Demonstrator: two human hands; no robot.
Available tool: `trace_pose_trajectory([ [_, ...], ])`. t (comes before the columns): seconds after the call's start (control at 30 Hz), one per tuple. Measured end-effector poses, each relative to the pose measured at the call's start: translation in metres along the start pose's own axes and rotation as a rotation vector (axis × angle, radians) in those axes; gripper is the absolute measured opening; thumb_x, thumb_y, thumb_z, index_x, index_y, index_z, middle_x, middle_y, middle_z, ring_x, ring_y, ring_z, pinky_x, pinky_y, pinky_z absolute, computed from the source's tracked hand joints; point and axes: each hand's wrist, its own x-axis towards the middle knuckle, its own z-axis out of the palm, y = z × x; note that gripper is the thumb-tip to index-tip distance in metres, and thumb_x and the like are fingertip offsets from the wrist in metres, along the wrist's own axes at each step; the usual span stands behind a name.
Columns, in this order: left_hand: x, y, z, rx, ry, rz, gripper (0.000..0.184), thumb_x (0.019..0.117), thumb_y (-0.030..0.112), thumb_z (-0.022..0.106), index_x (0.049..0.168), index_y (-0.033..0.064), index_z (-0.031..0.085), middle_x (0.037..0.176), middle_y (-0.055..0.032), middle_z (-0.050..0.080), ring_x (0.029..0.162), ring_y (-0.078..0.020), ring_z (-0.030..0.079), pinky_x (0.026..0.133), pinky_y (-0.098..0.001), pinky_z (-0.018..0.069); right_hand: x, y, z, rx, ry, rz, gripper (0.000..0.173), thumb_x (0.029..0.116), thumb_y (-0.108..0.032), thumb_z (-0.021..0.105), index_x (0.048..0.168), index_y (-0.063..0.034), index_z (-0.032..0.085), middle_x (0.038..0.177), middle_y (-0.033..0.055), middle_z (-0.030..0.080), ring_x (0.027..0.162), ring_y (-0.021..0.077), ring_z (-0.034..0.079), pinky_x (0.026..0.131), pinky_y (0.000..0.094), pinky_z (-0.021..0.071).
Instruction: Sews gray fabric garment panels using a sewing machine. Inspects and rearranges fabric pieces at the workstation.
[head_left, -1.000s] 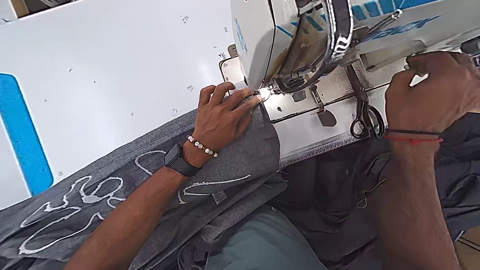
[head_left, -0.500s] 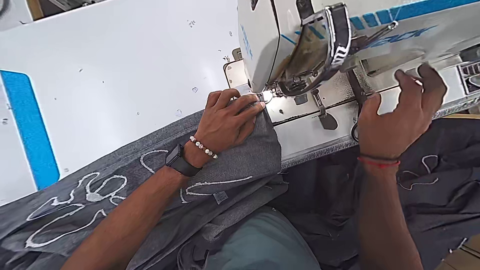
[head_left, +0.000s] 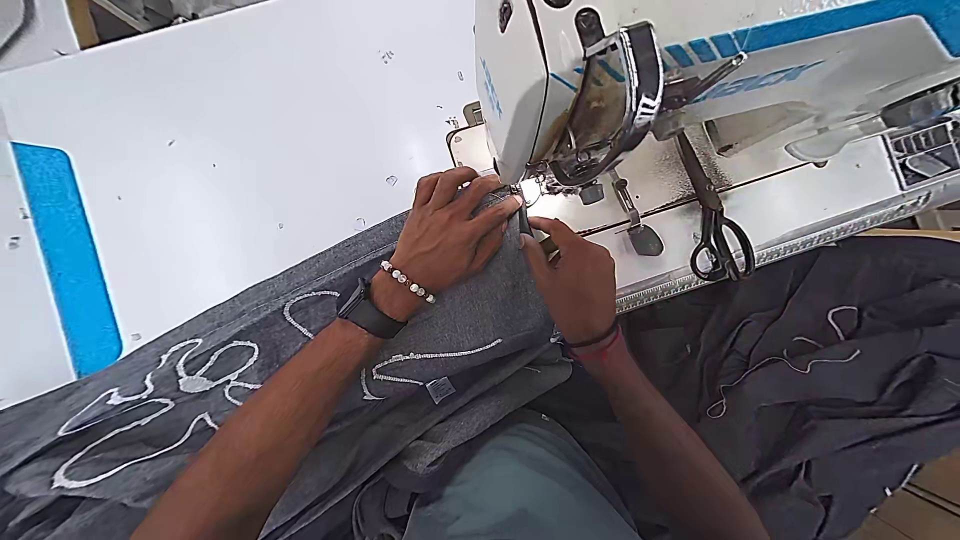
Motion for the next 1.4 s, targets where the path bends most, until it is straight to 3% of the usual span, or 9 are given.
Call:
trace_pose_trajectory([
  [0.2,-0.001,0.003,-0.005,0.008,-0.016,-0.05,0.036,0.1043,0.036,0.049,0.128,0.0156,0.067,0.141,-0.0005,0.064,0.137,-0.0259,0.05,0.113,-0.0457,0.033,-0.013,-0.002,0.017,-0.256,0.144,-0.212,0.034,0.1027,-0.015,0.053,0.13,-0.0034,0.07,0.074,0.0073,0.069,0.055,0.0224,0.063,0.044,0.0372,0.0461],
  [0.37,0.008,-0.011,0.0,0.077,0.017,-0.086,0.035,0.1047,0.035,0.045,0.127,0.0201,0.068,0.132,0.0022,0.069,0.134,-0.0252,0.052,0.111,-0.0453,0.0321,0.003,-0.008,0.012,-0.255,0.043,-0.167,0.037,0.1044,-0.016,0.048,0.135,-0.0064,0.066,0.069,0.0095,0.065,0.053,0.0268,0.062,0.043,0.0415,0.0441],
  [0.5,0.006,0.006,-0.006,0.106,-0.066,-0.136,0.036,0.1061,0.025,0.042,0.134,0.0131,0.062,0.143,-0.0059,0.061,0.14,-0.0326,0.047,0.115,-0.0519,0.0315,0.006,-0.011,0.006,-0.254,-0.025,-0.12,0.039,0.1057,-0.019,0.048,0.141,-0.0119,0.063,0.07,0.0102,0.065,0.055,0.0289,0.063,0.044,0.0437,0.0454],
  [0.63,-0.007,0.028,0.001,-0.137,-0.058,-0.191,0.041,0.1065,0.029,0.042,0.137,0.0108,0.062,0.153,-0.005,0.054,0.149,-0.0263,0.041,0.122,-0.0456,0.033,0.004,0.009,-0.022,-0.098,-0.099,-0.083,0.032,0.1028,-0.021,0.057,0.13,-0.0146,0.071,0.082,0.0085,0.072,0.064,0.0246,0.067,0.054,0.0459,0.0539],
  [0.7,-0.01,0.028,0.0,-0.168,-0.076,-0.167,0.042,0.1063,0.029,0.043,0.139,0.011,0.061,0.157,-0.004,0.05,0.151,-0.026,0.038,0.124,-0.046,0.0299,0.004,0.026,-0.041,-0.126,0.01,-0.077,0.027,0.1026,-0.02,0.057,0.122,-0.0125,0.074,0.097,0.0093,0.073,0.078,0.0233,0.07,0.065,0.0445,0.0581],
  [0.8,-0.01,0.02,0.003,-0.173,-0.039,-0.124,0.039,0.1058,0.03,0.046,0.136,0.0166,0.066,0.154,-0.0009,0.054,0.149,-0.0256,0.04,0.124,-0.0465,0.0307,0.012,0.059,-0.066,-0.229,0.133,-0.073,0.032,0.0991,-0.01,0.054,0.125,-0.0155,0.074,0.119,0.0143,0.068,0.103,0.0315,0.066,0.08,0.0494,0.0536],
  [0.97,-0.008,-0.005,-0.003,-0.178,-0.057,0.02,0.039,0.1047,0.029,0.047,0.136,0.0182,0.066,0.151,0.0009,0.057,0.147,-0.0233,0.044,0.122,-0.0441,0.0329,0.02,0.061,-0.062,-0.124,-0.037,-0.202,0.027,0.0949,-0.008,0.062,0.116,-0.0156,0.077,0.113,0.0147,0.068,0.1,0.0311,0.066,0.078,0.0488,0.0555],
  [1.1,-0.008,-0.009,-0.002,-0.167,-0.052,0.042,0.041,0.1048,0.028,0.047,0.14,0.0175,0.064,0.151,0.0008,0.057,0.146,-0.0235,0.045,0.122,-0.0432,0.0329,0.019,0.031,-0.02,-0.116,0.071,-0.303,0.023,0.0968,-0.017,0.067,0.118,-0.0165,0.076,0.106,0.0117,0.067,0.098,0.0298,0.064,0.076,0.0443,0.054],
  [1.4,0.0,-0.03,-0.003,-0.167,-0.098,0.152,0.043,0.1065,0.039,0.044,0.145,0.0309,0.061,0.151,0.003,0.056,0.143,-0.023,0.045,0.119,-0.0453,0.0321,-0.009,0.027,0.012,-0.161,0.142,-0.53,0.037,0.0956,-0.012,0.056,0.124,-0.0251,0.076,0.134,-0.0068,0.07,0.123,0.0187,0.061,0.099,0.0468,0.0421],
])
